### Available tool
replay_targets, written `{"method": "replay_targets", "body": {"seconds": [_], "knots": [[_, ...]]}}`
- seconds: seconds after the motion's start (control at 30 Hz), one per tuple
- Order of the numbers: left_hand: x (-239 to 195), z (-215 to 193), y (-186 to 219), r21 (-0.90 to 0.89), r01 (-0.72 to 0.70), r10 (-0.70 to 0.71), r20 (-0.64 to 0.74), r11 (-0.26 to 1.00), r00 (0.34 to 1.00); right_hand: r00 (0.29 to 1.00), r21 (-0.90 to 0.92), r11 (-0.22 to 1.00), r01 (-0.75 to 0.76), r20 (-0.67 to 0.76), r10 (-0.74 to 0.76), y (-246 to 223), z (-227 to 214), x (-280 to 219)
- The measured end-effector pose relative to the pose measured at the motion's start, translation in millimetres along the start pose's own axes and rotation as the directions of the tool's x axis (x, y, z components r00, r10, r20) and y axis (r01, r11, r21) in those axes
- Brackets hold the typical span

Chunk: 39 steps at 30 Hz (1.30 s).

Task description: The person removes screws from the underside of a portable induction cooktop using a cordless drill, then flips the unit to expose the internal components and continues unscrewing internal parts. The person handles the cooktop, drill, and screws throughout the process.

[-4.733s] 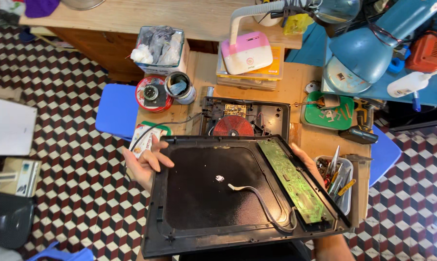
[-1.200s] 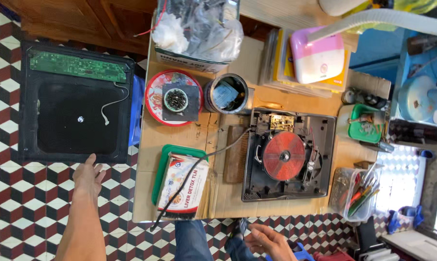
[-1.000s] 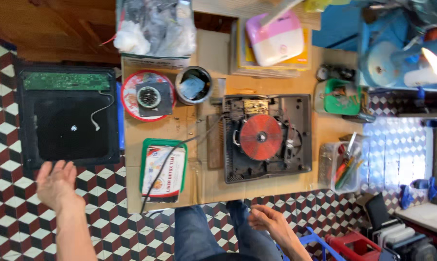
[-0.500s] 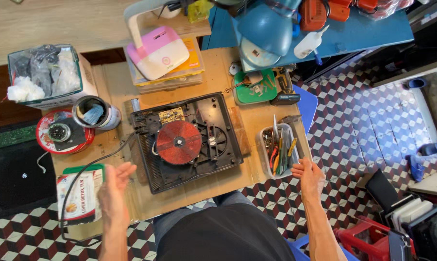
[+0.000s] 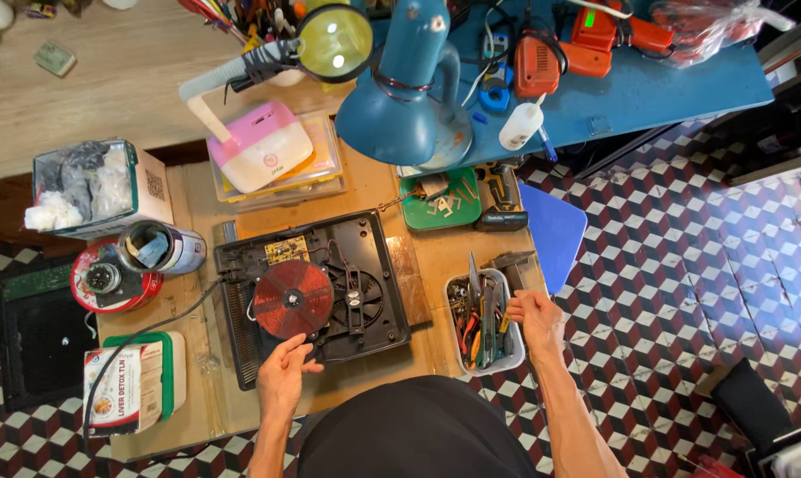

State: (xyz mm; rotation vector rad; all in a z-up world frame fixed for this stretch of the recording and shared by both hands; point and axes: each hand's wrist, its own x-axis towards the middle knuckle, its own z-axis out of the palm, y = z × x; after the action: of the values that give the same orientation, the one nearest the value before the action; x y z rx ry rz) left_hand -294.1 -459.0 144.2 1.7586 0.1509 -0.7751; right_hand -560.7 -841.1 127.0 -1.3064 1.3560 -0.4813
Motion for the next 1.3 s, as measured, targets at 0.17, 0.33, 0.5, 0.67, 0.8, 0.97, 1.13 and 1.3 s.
{"method": "replay_targets", "body": {"seconds": [0.17, 0.33, 0.5, 0.67, 0.8, 0.97, 1.13, 1.3], "knots": [[6, -4, 1, 0.171, 0.167, -0.148, -0.116, 0.971, 0.982, 0.988, -0.19, 0.975, 0.113, -0.086, -0.131, -44, 13, 69], [-2, -24, -37, 0.054, 0.256, -0.238, -0.233, 0.965, 0.943, 0.972, -0.412, 0.893, 0.182, -0.063, -0.228, -72, 41, 191], [-13, -43, -102, 0.204, 0.629, -0.526, -0.392, 0.75, 0.755, 0.949, -0.757, 0.575, 0.311, 0.215, -0.23, -59, 77, 295], [-109, -82, -137, 0.247, 0.717, -0.557, -0.485, 0.652, 0.674, 0.93, -0.281, 0.935, 0.218, 0.349, -0.112, -44, 108, 320], [-152, -79, -144, 0.257, 0.704, -0.555, -0.463, 0.662, 0.691, 0.939, -0.063, 0.995, -0.081, 0.331, 0.097, -46, 94, 310], [-154, -60, -137, 0.312, 0.667, -0.542, -0.403, 0.676, 0.738, 0.958, 0.066, 0.982, -0.175, 0.241, 0.155, -45, 45, 296], [-129, -51, -116, 0.291, 0.517, -0.431, -0.313, 0.805, 0.846, 0.962, -0.012, 0.965, -0.262, 0.079, 0.262, -34, -37, 262], [-93, -52, -92, 0.352, 0.334, -0.274, -0.211, 0.874, 0.938, 0.947, -0.009, 0.947, -0.322, -0.001, 0.322, -21, -122, 185]]}}
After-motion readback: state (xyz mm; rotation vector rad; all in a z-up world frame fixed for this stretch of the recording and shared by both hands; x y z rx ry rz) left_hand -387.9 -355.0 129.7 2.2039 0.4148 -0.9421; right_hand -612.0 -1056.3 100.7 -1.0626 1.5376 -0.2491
